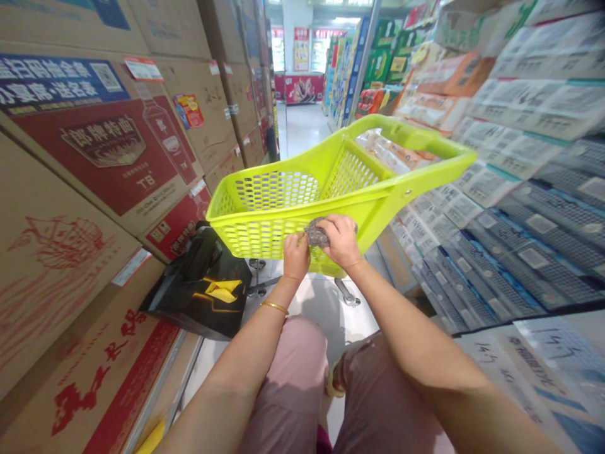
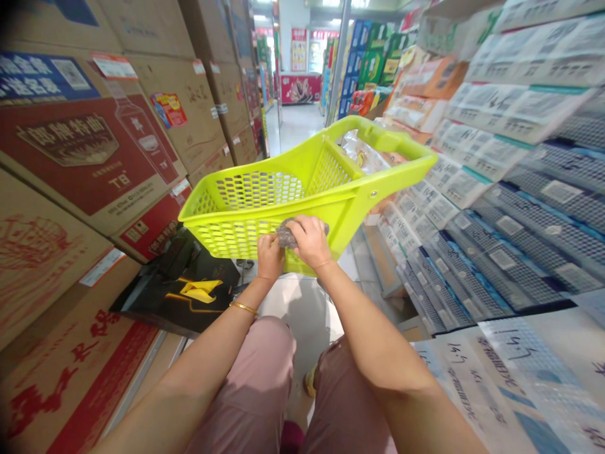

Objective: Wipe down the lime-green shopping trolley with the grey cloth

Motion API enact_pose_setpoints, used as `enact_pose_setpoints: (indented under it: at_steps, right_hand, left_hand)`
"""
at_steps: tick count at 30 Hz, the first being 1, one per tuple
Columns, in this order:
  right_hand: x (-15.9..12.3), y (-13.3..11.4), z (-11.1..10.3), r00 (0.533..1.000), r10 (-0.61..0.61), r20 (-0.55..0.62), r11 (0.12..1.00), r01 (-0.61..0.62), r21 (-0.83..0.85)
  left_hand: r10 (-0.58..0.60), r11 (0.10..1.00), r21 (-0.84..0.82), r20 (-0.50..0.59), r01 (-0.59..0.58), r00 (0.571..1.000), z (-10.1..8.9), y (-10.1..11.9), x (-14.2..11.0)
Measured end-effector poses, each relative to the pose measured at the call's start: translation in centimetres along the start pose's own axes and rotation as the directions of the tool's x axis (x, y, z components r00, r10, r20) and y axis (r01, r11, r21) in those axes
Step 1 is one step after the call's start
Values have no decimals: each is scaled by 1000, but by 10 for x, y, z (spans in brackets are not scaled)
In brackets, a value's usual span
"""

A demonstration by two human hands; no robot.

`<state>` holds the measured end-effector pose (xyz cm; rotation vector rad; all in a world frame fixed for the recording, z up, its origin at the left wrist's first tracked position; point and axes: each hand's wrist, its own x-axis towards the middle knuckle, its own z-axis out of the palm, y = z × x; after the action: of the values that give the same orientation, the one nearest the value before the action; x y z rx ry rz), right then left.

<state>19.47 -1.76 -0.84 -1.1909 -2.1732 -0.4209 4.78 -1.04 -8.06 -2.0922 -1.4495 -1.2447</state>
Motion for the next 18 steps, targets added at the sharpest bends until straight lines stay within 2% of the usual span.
enact_pose_setpoints:
  at_steps: [2,4,7,12,16,18]
  right_hand:
    - [4,0,-3,997,67,-37,998,-67,-2]
    - [4,1,-1,996,85,-22,996,-85,-7]
    - [-2,2,8,998,59,25,998,-59,-16]
    - [-21,6,26,1000,-7,20,998,9,-57]
    - [-39,10,39,983,-104,149,989,118,-91]
    - [-47,10,46,965,-139,222,980,166,-106]
  left_hand:
    - [32,999,-22,-3,-32,999,0,-1,0]
    - [48,998,-41,10,-47,999,-1,-1,0]
    - [41,997,-68,49,-37,998,-2,-2,1]
    - [33,993,-115,90,-23,995,-1,-3,3]
    - [51,992,-120,30,-47,998,0,-2,4]
    - [45,993,-113,33,-41,998,0,-2,5]
